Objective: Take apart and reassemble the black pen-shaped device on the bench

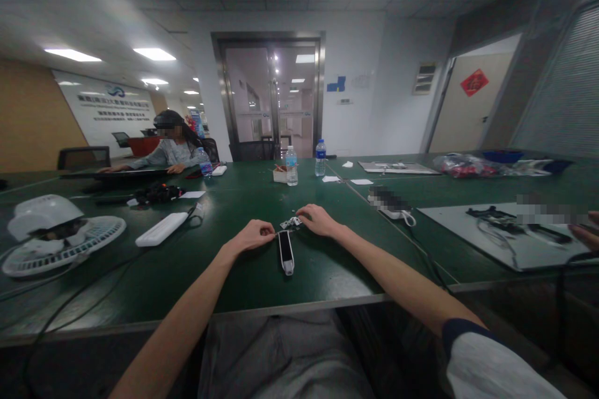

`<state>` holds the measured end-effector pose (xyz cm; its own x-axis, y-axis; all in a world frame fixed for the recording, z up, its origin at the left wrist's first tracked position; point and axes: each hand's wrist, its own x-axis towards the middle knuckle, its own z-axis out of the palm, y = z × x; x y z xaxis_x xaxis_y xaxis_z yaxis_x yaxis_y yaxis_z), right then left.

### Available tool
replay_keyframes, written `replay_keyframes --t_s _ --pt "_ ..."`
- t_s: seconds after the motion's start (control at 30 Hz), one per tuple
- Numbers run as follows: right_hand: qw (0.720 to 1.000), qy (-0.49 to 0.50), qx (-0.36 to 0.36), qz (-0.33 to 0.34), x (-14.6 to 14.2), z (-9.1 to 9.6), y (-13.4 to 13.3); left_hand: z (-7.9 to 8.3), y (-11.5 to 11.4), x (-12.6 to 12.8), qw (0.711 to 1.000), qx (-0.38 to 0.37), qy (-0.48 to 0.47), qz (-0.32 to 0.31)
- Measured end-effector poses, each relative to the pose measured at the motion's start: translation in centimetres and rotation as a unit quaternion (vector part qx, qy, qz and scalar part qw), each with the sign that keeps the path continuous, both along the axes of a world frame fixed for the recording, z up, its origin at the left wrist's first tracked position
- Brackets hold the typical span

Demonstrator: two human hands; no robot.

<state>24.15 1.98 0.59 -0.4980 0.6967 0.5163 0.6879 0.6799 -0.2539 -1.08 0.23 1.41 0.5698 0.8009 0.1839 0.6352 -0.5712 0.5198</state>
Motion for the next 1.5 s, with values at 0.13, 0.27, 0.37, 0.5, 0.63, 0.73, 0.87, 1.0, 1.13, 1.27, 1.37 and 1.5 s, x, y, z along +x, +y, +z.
replay_keyframes --t_s 0.13,0.27,0.37,0.5,0.63,0.73,0.87,1.0,1.13,1.27,1.37,1.5 --pt "0.999 -0.048 0.009 -0.014 -0.1 -1.2 0.8 -0.2 0.1 0.0 1.0 0.004 -0.007 -0.005" --pt "0.998 -0.065 0.023 -0.013 -1.4 -1.6 1.3 -0.3 0.2 0.1 1.0 0.02 0.002 -0.001" --pt "0.997 -0.079 0.007 0.02 -2.2 -1.5 1.7 -0.2 0.1 0.2 1.0 0.023 0.001 0.0" --pt "0.998 -0.06 -0.014 0.02 -2.6 -1.4 2.0 0.1 -0.1 0.2 0.999 0.03 0.002 0.021" --pt "0.999 -0.045 -0.011 0.017 -2.5 -1.4 2.0 0.2 0.0 0.1 0.997 0.058 0.0 0.044" --pt "0.999 -0.042 -0.013 0.02 -2.5 -1.4 1.9 0.2 0.0 0.1 0.995 0.08 -0.008 0.051" --pt "0.999 -0.019 0.003 0.027 -2.5 -1.1 1.7 0.2 0.1 0.1 0.993 0.099 -0.024 0.064" --pt "0.998 0.009 0.036 0.052 -2.8 -0.2 0.8 0.3 0.1 0.4 0.989 0.097 -0.072 0.086" --pt "0.992 0.004 0.066 0.103 -3.4 0.5 -0.7 0.2 0.4 0.7 0.983 0.024 -0.162 0.083" --pt "0.989 -0.009 0.079 0.126 -4.2 1.0 -1.9 0.2 0.5 0.9 0.973 -0.07 -0.214 0.058" --pt "0.99 -0.016 0.085 0.114 -4.2 1.5 -2.4 0.5 0.4 0.6 0.965 -0.083 -0.243 0.054" --pt "0.995 -0.003 0.077 0.064 -2.9 1.9 -2.4 0.8 0.7 -0.6 0.969 -0.088 -0.218 0.074"
